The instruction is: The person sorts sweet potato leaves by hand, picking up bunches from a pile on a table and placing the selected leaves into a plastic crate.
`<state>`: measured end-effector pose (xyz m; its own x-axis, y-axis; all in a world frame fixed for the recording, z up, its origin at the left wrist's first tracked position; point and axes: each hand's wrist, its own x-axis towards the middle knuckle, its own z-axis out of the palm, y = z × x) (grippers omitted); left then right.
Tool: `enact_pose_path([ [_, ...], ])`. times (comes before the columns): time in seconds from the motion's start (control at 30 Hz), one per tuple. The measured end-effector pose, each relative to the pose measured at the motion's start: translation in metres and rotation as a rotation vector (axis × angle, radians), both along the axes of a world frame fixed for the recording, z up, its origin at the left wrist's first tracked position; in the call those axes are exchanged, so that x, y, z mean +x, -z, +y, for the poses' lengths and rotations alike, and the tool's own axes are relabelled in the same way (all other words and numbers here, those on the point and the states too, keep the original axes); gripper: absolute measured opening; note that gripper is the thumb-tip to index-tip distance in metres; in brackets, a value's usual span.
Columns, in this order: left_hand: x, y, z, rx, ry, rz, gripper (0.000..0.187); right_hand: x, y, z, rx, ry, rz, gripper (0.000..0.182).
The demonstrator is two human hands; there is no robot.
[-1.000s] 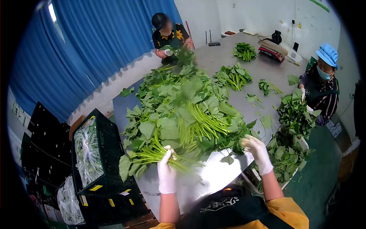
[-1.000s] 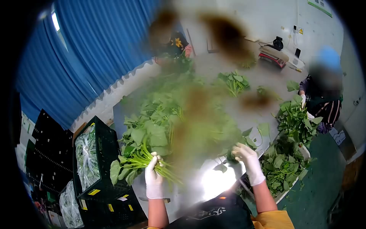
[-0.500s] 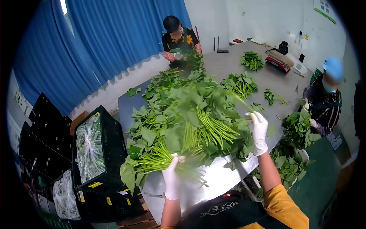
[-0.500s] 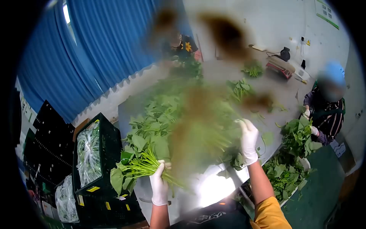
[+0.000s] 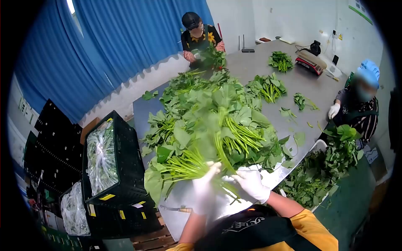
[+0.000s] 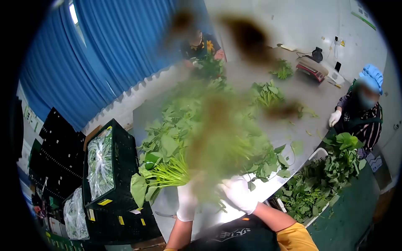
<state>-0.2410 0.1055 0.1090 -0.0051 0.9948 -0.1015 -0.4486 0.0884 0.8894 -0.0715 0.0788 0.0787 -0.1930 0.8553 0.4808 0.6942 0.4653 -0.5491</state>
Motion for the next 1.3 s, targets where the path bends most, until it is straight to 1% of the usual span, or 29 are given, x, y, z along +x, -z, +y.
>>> enact_pose_path([
  [0.03, 0.001, 0.001, -0.001, -0.002, -0.004, 0.003, 0.022, -0.003, 0.002, -0.002, 0.015, 0.035, -0.056, 0.014],
  [0.1, 0.002, 0.006, -0.002, 0.058, 0.038, -0.039, 0.026, -0.006, 0.015, -0.002, -0.059, 0.111, -0.155, 0.012],
  [0.13, 0.000, 0.007, -0.002, 0.047, 0.057, -0.042, 0.026, -0.004, 0.016, -0.004, -0.059, 0.107, -0.151, 0.012],
  [0.17, -0.002, 0.007, -0.002, 0.049, 0.054, -0.039, 0.026, -0.003, 0.011, -0.005, -0.135, 0.092, -0.181, 0.013],
  [0.2, -0.002, 0.007, -0.002, 0.079, 0.051, 0.046, 0.024, -0.003, 0.008, -0.005, -0.213, 0.079, -0.212, 0.014],
  [0.23, -0.002, 0.008, -0.003, 0.107, 0.048, 0.130, 0.023, -0.003, 0.007, -0.006, -0.213, 0.079, -0.211, 0.014],
  [0.3, -0.001, 0.004, -0.004, 0.109, 0.043, 0.130, 0.019, -0.002, 0.005, -0.006, -0.359, -0.045, 0.240, 0.021],
  [0.33, -0.001, 0.005, -0.004, 0.087, 0.063, 0.121, 0.018, -0.001, 0.008, -0.004, -0.356, -0.044, 0.240, 0.021],
  [0.43, 0.002, 0.006, -0.004, 0.057, 0.087, 0.098, 0.017, 0.010, 0.021, 0.002, -0.230, -0.279, 0.443, 0.020],
  [0.47, 0.004, 0.006, -0.004, 0.050, 0.089, 0.086, 0.016, 0.007, -0.003, -0.004, -0.583, -0.103, 0.840, 0.014],
  [0.5, 0.006, 0.010, -0.003, 0.051, 0.090, 0.085, 0.016, 0.010, -0.005, -0.008, -0.582, -0.102, 0.840, 0.014],
  [0.57, 0.011, 0.020, 0.001, 0.043, -0.022, -0.046, 0.016, 0.028, 0.000, -0.017, -0.646, -0.107, 1.319, 0.010],
  [0.63, 0.003, 0.013, 0.004, 0.034, -0.029, -0.032, 0.016, 0.075, 0.053, -0.015, -0.407, -0.322, 1.606, 0.013],
  [0.67, -0.002, 0.010, 0.003, 0.021, -0.036, -0.019, 0.016, 0.094, 0.056, -0.017, -0.279, -0.246, 1.919, 0.025],
  [0.7, -0.007, 0.008, 0.003, 0.017, -0.039, -0.018, 0.016, 0.100, 0.042, -0.018, -0.132, -0.150, 2.226, 0.038],
  [0.77, -0.012, 0.003, 0.005, 0.023, -0.062, 0.003, 0.015, 0.102, -0.004, -0.015, -0.191, -0.437, 2.040, 0.069],
  [0.8, -0.011, 0.001, 0.004, 0.057, -0.092, 0.035, 0.018, 0.099, -0.009, -0.007, -0.318, -0.433, 1.905, 0.081],
  [0.83, -0.012, 0.001, 0.003, 0.056, -0.086, 0.037, 0.018, 0.096, -0.021, -0.005, -0.510, -0.157, 1.500, 0.066],
  [0.9, -0.017, 0.002, 0.001, 0.004, 0.021, 0.059, 0.023, 0.074, -0.007, 0.021, -0.460, 0.055, 0.895, 0.046],
  [0.97, -0.013, 0.000, -0.002, 0.022, 0.002, 0.066, 0.026, 0.054, -0.005, 0.053, 0.035, 0.308, 0.086, 0.036],
  [1.03, -0.010, -0.001, -0.002, 0.044, -0.024, 0.068, 0.028, 0.042, -0.013, 0.080, -0.057, 0.416, -0.390, 0.030],
  [1.07, -0.011, 0.000, -0.002, 0.097, -0.041, 0.106, 0.028, 0.039, -0.008, 0.092, -0.155, 0.407, -0.495, 0.024],
  [1.1, -0.012, 0.001, -0.002, 0.150, -0.062, 0.145, 0.028, 0.040, 0.005, 0.101, -0.154, 0.406, -0.496, 0.024],
  [1.13, -0.013, -0.001, 0.000, 0.033, -0.077, -0.012, 0.026, 0.043, 0.018, 0.110, -0.161, 0.395, -0.550, 0.022],
  [1.17, -0.017, 0.000, -0.001, 0.038, -0.081, -0.014, 0.026, 0.046, 0.021, 0.115, -0.165, 0.382, -0.603, 0.020],
  [1.2, -0.022, 0.004, -0.003, 0.112, -0.089, 0.055, 0.028, 0.053, 0.023, 0.116, -0.137, 0.396, -0.465, 0.016],
  [1.23, -0.023, 0.007, -0.004, 0.181, -0.099, 0.123, 0.029, 0.060, 0.024, 0.118, -0.138, 0.406, -0.359, 0.019],
  [1.27, -0.019, -0.008, -0.008, 0.042, -0.157, -0.053, 0.028, 0.065, 0.018, 0.113, 0.002, 0.399, -0.164, 0.020],
  [1.3, -0.019, -0.007, -0.009, 0.042, -0.164, -0.058, 0.028, 0.071, 0.011, 0.110, 0.142, 0.388, 0.033, 0.022],
])
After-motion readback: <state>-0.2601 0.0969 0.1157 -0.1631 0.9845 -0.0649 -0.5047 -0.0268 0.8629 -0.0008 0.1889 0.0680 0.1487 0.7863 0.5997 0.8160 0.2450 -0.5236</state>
